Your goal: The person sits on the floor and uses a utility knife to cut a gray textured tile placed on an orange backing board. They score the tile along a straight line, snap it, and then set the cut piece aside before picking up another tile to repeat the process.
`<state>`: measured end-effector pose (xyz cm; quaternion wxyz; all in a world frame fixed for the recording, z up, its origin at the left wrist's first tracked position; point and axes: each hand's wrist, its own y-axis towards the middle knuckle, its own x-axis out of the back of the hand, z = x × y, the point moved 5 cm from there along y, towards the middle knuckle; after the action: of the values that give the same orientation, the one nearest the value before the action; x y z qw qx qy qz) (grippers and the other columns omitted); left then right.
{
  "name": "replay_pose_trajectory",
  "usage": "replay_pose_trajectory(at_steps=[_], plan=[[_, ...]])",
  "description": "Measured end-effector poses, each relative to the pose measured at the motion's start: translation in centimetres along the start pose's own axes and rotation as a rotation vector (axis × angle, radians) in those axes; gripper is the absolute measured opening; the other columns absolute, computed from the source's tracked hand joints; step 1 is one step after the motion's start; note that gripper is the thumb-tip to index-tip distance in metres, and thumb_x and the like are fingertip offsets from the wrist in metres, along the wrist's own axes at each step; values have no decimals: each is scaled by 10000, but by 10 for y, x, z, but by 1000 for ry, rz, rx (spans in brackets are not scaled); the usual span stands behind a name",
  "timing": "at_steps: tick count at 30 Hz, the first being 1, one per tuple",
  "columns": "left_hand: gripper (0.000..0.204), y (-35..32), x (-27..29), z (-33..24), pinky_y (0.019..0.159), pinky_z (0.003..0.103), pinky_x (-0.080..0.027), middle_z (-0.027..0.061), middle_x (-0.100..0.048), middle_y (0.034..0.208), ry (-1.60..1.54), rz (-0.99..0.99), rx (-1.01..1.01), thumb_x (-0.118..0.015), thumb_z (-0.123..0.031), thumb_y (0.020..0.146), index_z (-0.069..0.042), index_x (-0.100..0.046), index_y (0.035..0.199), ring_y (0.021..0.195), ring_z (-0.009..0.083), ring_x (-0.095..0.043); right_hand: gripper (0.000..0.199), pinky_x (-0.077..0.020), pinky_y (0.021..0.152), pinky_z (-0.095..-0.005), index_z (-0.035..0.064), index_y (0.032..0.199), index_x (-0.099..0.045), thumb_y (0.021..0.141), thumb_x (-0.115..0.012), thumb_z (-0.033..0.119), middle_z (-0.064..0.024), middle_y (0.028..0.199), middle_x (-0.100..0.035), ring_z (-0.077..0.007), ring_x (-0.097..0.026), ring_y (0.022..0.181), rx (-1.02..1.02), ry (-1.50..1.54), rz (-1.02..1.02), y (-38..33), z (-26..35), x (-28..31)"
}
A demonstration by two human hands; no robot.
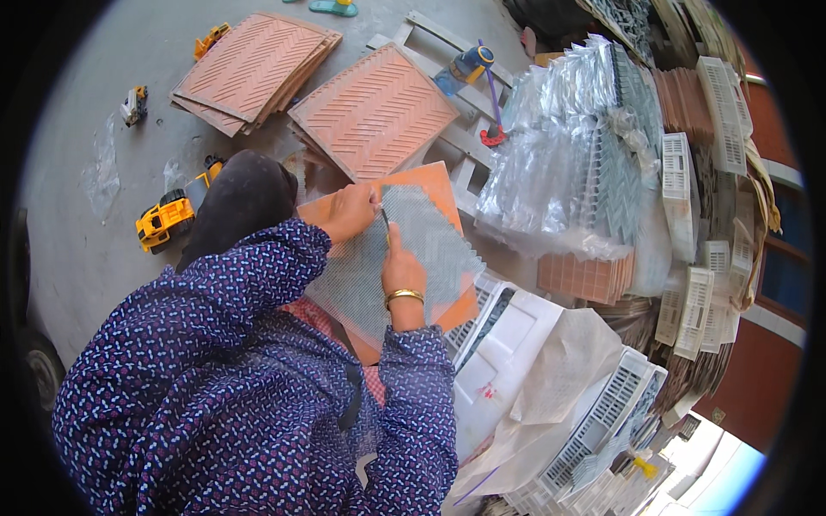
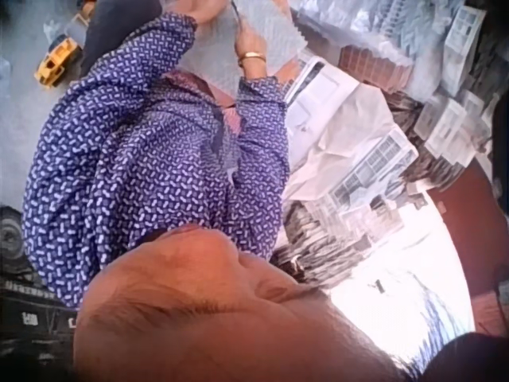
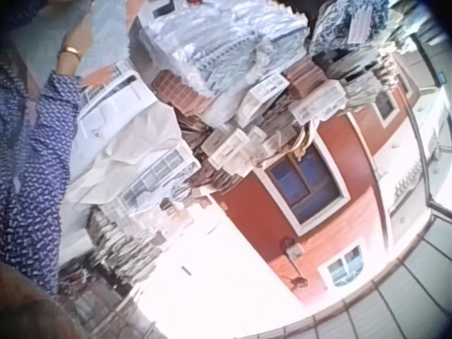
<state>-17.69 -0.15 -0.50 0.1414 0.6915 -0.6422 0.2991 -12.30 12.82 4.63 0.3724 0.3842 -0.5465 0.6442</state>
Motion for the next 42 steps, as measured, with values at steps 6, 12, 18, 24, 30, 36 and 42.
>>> replay_pose_trajectory(at_steps=[6,12,18,24,30,36,42], plan=[[100,-3,-1,4,572,399,-439,156,-581,639,-68,15,-11,-608,-141,674,-46,-584,655,622,317,-573,434,-448,561,-463,229,1240,-335,819,-420,167,-205,719,-587,-383,-569,642,12,61,21,-5,-3,0],[85,1,5,-3,591,393,-436,136,-584,668,-106,135,-129,-604,-135,663,-57,-574,655,661,299,-575,462,-445,617,-490,199,1232,-347,793,-472,127,-217,768,-587,-424,-551,692,48,278,34,5,-19,-6],[55,-2,3,1,582,358,-439,114,-586,667,-171,144,-197,-607,-104,654,-58,-593,679,644,266,-576,450,-463,579,-424,138,1233,-364,801,-489,135,-214,717,-585,-351,-580,620,-25,483,120,13,-22,-14],[67,-7,4,3,572,331,-438,113,-581,648,-249,102,-184,-606,-98,660,-43,-594,697,615,254,-570,443,-451,415,-307,120,1244,-361,815,-464,89,-109,572,-551,-181,-554,442,-137,740,205,-8,-9,-5],[66,-7,2,4,559,307,-438,109,-580,639,-298,101,-189,-609,-74,669,-30,-603,717,592,214,-570,465,-439,378,-284,98,1277,-321,827,-438,68,-77,548,-532,-150,-528,413,-193,897,150,-8,1,-10],[80,-5,0,10,557,284,-437,97,-584,638,-387,121,-188,-626,-67,666,-19,-611,728,582,174,-561,492,-449,405,-266,75,1301,-276,828,-412,84,-65,565,-548,-136,-542,442,-236,1018,113,-25,21,-26],[86,0,-3,13,569,263,-438,91,-592,656,-394,198,-220,-625,-50,669,-2,-619,740,590,155,-555,499,-458,410,-275,85,1312,-258,835,-405,89,-91,600,-544,-151,-539,448,-299,1196,55,-14,33,-38]])
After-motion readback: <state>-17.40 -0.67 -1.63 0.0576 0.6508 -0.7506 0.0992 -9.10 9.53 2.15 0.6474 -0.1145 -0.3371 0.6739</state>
